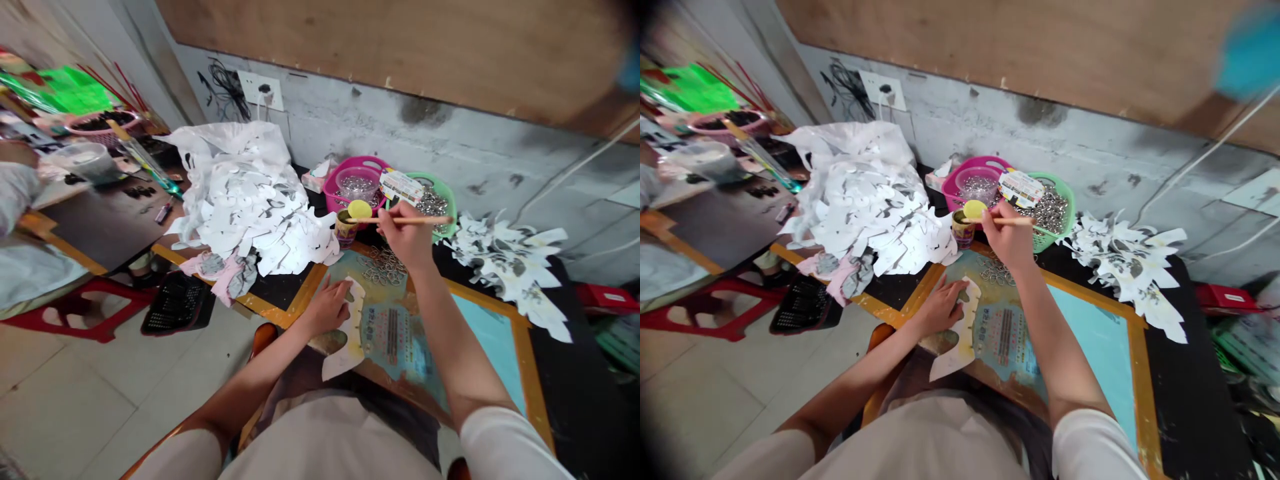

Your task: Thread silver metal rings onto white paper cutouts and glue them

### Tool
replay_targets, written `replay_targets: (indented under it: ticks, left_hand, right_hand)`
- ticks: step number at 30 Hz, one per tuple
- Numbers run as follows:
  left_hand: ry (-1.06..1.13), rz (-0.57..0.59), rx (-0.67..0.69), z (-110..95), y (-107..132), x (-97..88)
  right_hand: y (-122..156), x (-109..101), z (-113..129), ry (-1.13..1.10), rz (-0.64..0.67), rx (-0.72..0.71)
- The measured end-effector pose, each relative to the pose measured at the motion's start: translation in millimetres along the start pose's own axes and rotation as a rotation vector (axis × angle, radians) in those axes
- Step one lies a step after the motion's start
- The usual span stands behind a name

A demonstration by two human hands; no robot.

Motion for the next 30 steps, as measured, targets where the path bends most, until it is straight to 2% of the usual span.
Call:
replay_targets:
  ticks: [4,6,8,11,15,17,20,24,27,30]
  left_hand:
    - [-0.004,-0.006,0.003,0.6,0.3,-0.3]
    - [-0.003,-0.006,0.001,0.9,0.2,-0.4]
    - [0.003,-0.006,0.002,0.8,0.0,-0.3]
    - [0.009,-0.001,0.001,1.4,-0.1,0.6]
    - [0.012,-0.001,0.000,1.5,0.1,0.6]
    - [0.013,-0.002,-0.002,1.0,0.2,0.0]
    - [0.012,0.006,-0.012,0.8,0.3,0.2]
    - [0.002,0.009,-0.019,2.1,0.4,1.8]
    - [-0.008,0.010,-0.014,3.0,0.5,3.1]
    - [-0.016,0.023,-0.017,3.5,0.2,4.4]
  right_hand:
    - [-25.5,49.0,-4.5,0.186,0.118,-0.047]
    - [-29.4,53.5,-9.1,0.163,0.115,-0.023]
    - [-28.0,38.2,-14.7,0.042,0.027,0.043]
    - [-14.0,-0.2,-26.6,-0.224,-0.133,0.180]
    - [21.5,-35.3,-47.4,-0.468,-0.168,0.340]
    - [46.8,-43.0,-61.7,-0.519,-0.126,0.421]
    - [91.4,-42.7,-82.1,-0.525,0.002,0.520]
    - [142.4,-48.2,-98.9,-0.446,0.020,0.549]
    - [164.2,-50.0,-103.2,-0.380,0.044,0.569]
    - [169.5,-59.1,-98.7,-0.301,0.002,0.528]
Point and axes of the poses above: each hand's wrist, its own y-axis away from the middle knuckle, its own x-axis out of the palm, z = x × y, the point moved 9 cm from there along -y, towards the middle knuckle, and after that the axes turned 2 degrees about x, right-handed, at the moved point
